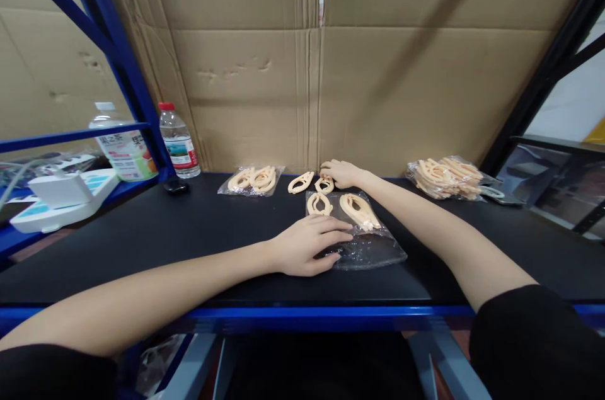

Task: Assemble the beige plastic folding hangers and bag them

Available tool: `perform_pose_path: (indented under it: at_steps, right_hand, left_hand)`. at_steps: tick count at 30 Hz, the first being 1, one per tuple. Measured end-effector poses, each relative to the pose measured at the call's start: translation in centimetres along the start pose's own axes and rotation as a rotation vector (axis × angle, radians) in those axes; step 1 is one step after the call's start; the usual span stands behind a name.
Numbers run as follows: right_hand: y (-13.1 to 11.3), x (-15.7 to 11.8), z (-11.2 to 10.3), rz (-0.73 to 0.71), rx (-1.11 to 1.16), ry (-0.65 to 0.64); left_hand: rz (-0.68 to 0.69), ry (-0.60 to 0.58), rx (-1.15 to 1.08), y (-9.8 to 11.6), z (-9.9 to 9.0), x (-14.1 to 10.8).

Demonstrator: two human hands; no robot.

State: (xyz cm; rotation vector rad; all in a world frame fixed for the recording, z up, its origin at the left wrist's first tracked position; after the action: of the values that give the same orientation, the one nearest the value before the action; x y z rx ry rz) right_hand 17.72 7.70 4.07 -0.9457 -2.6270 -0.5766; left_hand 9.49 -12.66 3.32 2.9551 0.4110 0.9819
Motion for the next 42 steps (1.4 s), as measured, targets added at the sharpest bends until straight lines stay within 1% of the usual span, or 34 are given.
perform_pose_path:
  at_steps: [2, 5, 7, 9, 12, 14, 16, 18, 20, 21, 23, 25, 27, 29, 31, 33, 35, 39, 42]
  right_hand:
    - [0.5, -0.5, -0.2, 0.020, 0.033, -0.022]
    - [1.1, -1.7, -0.4, 0.059, 0.109, -0.046]
    - [1.4, -2.8, -0.8, 0.076, 0.166, -0.036]
    - [1.4, -4.1, -1.3, 0.083, 0.215, -0.012]
    - [1.4, -6.6, -2.4, 0.088, 0.260, 0.034]
    - [1.6, -8.2, -3.7, 0.108, 0.289, 0.126]
    - [1.8, -9.5, -5.7, 0.150, 0.319, 0.278]
    - [2.0, -10.8, -8.1, 0.230, 0.336, 0.439]
    - [1.7, -12.1, -10.7, 0.346, 0.358, 0.580]
    - [1.3, -12.9, -12.2, 0.402, 0.377, 0.643]
    - [-0.8, -14.6, -15.4, 0.455, 0.417, 0.761]
    - [-3.9, -16.5, -18.8, 0.428, 0.356, 0.833]
    - [-7.6, -18.0, -21.5, 0.343, 0.285, 0.811]
    - [-11.0, -19.1, -23.0, 0.241, 0.237, 0.760]
    - [-13.5, -19.8, -22.8, 0.162, 0.219, 0.677]
    - [-15.4, -19.7, -21.4, 0.083, 0.206, 0.604]
    - [-16.9, -18.9, -19.6, -0.008, 0.145, 0.581]
    - [-18.4, -15.7, -16.1, -0.167, -0.086, 0.611]
    - [-18.4, -13.4, -13.6, -0.205, -0.164, 0.586]
  left_hand:
    - [-0.006, 0.027, -0.004, 0.2, -0.4, 0.2]
    - [-0.064, 0.078, -0.035, 0.2, -1.3, 0.6]
    - [-0.093, 0.079, -0.020, 0.4, -1.7, 0.8]
    - [-0.093, 0.050, 0.059, 0.8, -2.0, 0.8]
    - [-0.103, -0.012, 0.257, 1.9, -2.1, 0.2]
    - [-0.131, -0.056, 0.391, 2.7, -2.0, -0.4]
    - [-0.160, -0.068, 0.466, 3.7, -1.8, -1.0]
    - [-0.199, -0.020, 0.480, 4.5, -1.6, -1.5]
    - [-0.242, 0.062, 0.459, 4.9, -1.4, -1.8]
    - [-0.267, 0.113, 0.443, 5.0, -1.4, -1.9]
    - [-0.308, 0.222, 0.411, 4.9, -1.4, -1.9]
    - [-0.327, 0.300, 0.387, 4.9, -1.3, -1.9]
    - [-0.332, 0.326, 0.365, 4.9, -1.1, -1.7]
    - [-0.347, 0.331, 0.360, 4.9, -0.8, -1.7]
    - [-0.369, 0.343, 0.374, 4.9, -0.8, -1.8]
    - [-0.375, 0.362, 0.395, 4.9, -0.9, -1.9]
    - [-0.359, 0.381, 0.401, 5.0, -0.9, -2.0]
    - [-0.337, 0.428, 0.389, 5.0, -1.0, -1.9]
    - [-0.338, 0.439, 0.384, 4.9, -1.1, -2.0]
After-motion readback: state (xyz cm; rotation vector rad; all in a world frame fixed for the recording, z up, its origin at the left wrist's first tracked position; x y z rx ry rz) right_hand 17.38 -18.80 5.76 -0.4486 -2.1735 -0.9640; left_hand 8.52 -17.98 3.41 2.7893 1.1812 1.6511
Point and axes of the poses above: each hand's wrist, its own x-axis towards the middle knuckle, its own z-axis out of the palm, y = z × x, the point moved 7 cm from there along x, towards the middle knuckle, and after that the axes turned 15 degrees about y, right-handed, at the moved point
